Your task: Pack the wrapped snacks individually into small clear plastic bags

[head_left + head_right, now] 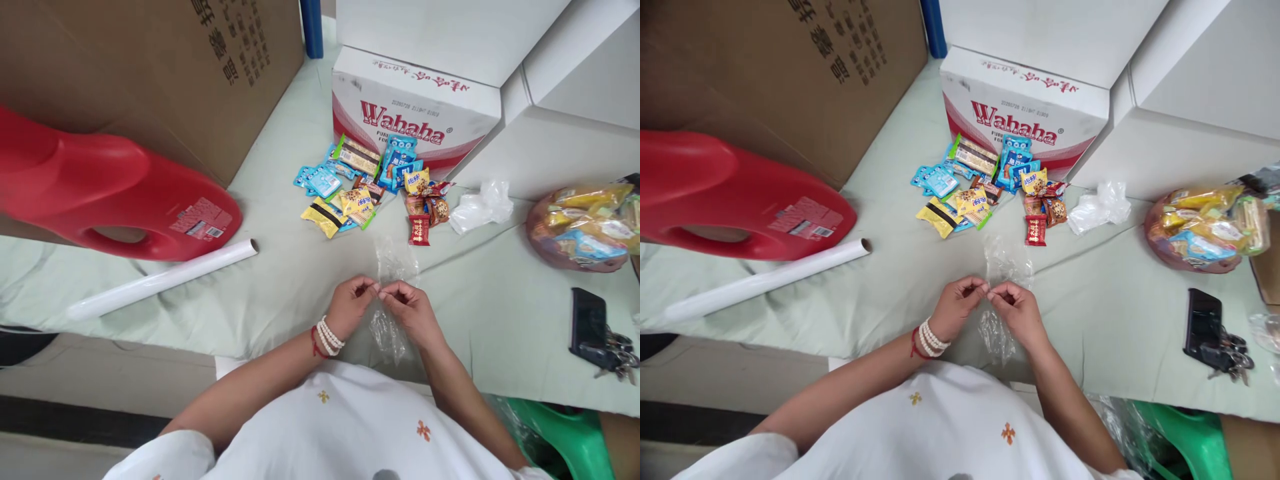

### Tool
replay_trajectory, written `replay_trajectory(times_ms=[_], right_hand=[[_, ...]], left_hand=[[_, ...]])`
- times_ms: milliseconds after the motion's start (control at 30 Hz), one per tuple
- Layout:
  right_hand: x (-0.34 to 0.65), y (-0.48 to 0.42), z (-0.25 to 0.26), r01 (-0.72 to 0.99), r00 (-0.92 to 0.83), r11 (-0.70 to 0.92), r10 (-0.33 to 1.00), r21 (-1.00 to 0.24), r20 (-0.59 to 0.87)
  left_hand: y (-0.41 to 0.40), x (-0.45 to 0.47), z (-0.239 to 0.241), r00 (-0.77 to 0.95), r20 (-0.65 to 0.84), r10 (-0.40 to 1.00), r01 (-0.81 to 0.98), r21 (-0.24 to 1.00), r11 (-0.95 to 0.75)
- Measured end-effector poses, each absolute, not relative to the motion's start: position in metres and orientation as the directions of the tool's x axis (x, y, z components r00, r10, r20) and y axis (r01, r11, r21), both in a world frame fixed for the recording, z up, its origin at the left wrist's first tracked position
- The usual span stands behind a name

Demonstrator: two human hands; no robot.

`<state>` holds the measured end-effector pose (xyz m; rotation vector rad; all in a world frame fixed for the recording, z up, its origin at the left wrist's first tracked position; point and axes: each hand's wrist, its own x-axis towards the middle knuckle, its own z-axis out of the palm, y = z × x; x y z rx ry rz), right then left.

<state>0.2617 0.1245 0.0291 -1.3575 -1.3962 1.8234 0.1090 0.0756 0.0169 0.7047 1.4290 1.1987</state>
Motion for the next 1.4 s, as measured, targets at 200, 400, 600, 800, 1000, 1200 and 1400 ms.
replay_trajectory(times_ms=[200,400,600,800,1000,1200,1400], right_hand=[[0.268,0.128,0.038,-0.001,-0.336,-0.531,0.798,-0.847,-0.500],[0.281,0.129,0.048,-0.035,-0.324,-0.501,0.824,-0.865,-0.464],[0.299,0.126,0.051,-0.020,-0.279,-0.400,0.882,-0.916,-0.379],[0.281,0.112,0.051,0.042,-0.321,-0.336,0.887,-0.941,-0.331],[0.278,0.117,0.055,-0.013,-0.217,-0.306,0.930,-0.952,-0.296],[0.283,0.119,0.056,0.034,-0.270,-0.414,0.873,-0.910,-0.407],[0.264,0.115,0.057,0.187,-0.227,-0.371,0.885,-0.910,-0.408]], left_hand=[[0.073,0.105,0.013,-0.200,-0.469,0.860,-0.407,0.839,0.362],[0.073,0.092,0.017,-0.279,-0.522,0.806,-0.555,0.773,0.308],[0.070,0.082,0.037,-0.234,-0.572,0.786,-0.614,0.714,0.337],[0.069,0.111,0.049,-0.199,-0.415,0.888,-0.189,0.905,0.380],[0.065,0.106,0.040,-0.178,-0.492,0.852,-0.475,0.801,0.363],[0.058,0.100,0.041,-0.265,-0.439,0.859,-0.324,0.879,0.349],[0.056,0.098,0.039,-0.303,-0.323,0.897,-0.090,0.946,0.310]])
